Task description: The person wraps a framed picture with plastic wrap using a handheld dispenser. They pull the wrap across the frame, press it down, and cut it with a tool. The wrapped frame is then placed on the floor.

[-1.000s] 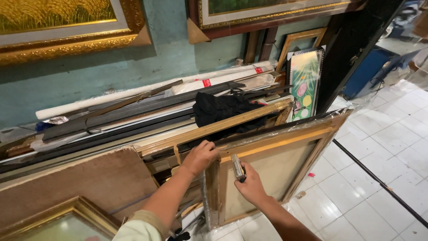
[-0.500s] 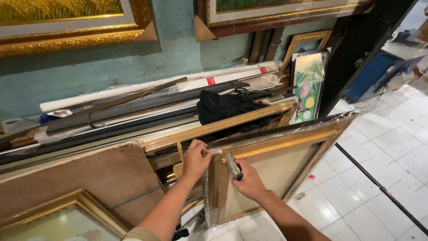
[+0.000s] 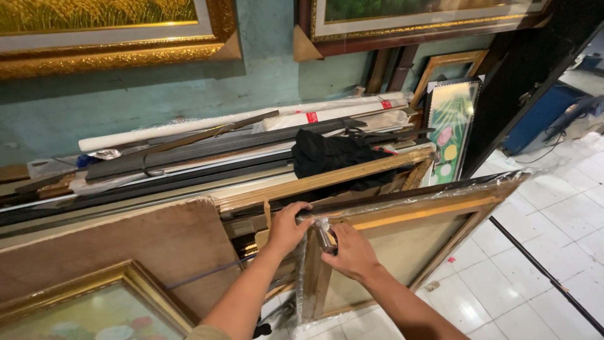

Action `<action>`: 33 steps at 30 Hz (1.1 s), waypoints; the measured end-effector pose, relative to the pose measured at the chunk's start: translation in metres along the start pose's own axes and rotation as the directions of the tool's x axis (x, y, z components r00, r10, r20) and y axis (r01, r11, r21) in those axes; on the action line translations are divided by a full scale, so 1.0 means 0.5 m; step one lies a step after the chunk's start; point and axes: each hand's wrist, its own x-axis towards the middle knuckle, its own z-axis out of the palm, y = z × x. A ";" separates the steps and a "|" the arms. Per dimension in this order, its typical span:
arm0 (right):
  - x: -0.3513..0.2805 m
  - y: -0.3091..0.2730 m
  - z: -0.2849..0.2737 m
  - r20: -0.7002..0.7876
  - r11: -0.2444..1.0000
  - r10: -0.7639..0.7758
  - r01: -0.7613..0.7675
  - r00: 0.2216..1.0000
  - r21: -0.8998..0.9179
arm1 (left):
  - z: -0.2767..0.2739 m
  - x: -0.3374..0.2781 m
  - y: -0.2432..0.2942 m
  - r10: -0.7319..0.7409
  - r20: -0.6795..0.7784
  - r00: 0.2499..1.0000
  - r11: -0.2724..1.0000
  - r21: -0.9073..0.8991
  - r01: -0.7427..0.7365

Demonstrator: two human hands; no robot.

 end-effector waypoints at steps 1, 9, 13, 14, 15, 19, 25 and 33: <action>-0.001 0.000 0.005 0.002 1.000 0.000 0.000 1.000 0.001 | 0.000 -0.004 -0.007 -0.002 0.000 1.000 1.000 0.000 0.002; 0.037 0.022 -0.001 0.094 0.951 0.104 -0.071 0.990 -0.301 | -0.003 0.004 -0.005 -0.068 0.071 0.995 0.998 0.001 0.068; 0.047 0.026 -0.006 -0.008 0.967 0.000 -0.002 1.000 -0.256 | -0.032 0.012 0.013 -0.091 0.119 0.989 0.996 -0.003 0.092; 0.045 0.021 -0.022 0.011 0.978 0.032 -0.029 0.999 -0.205 | -0.046 0.015 0.028 -0.116 0.182 0.976 0.993 0.022 0.114; 0.052 0.015 -0.036 0.028 0.986 0.059 -0.054 0.998 -0.155 | -0.063 0.024 0.039 -0.140 0.240 0.961 0.990 0.051 0.132; 0.022 0.067 -0.050 -0.039 0.972 0.162 -0.166 0.986 -0.164 | -0.095 0.031 0.114 -0.191 0.358 0.914 0.974 0.184 0.132; 0.150 0.053 -0.145 -0.581 0.983 -0.089 -0.021 0.809 -0.180 | -0.095 0.101 0.270 -0.320 0.632 0.706 0.851 0.519 -0.080; 0.437 0.099 -0.158 0.057 0.909 0.124 -0.091 0.991 -0.406 | -0.005 0.119 0.256 -0.399 0.564 0.723 0.808 0.589 -0.014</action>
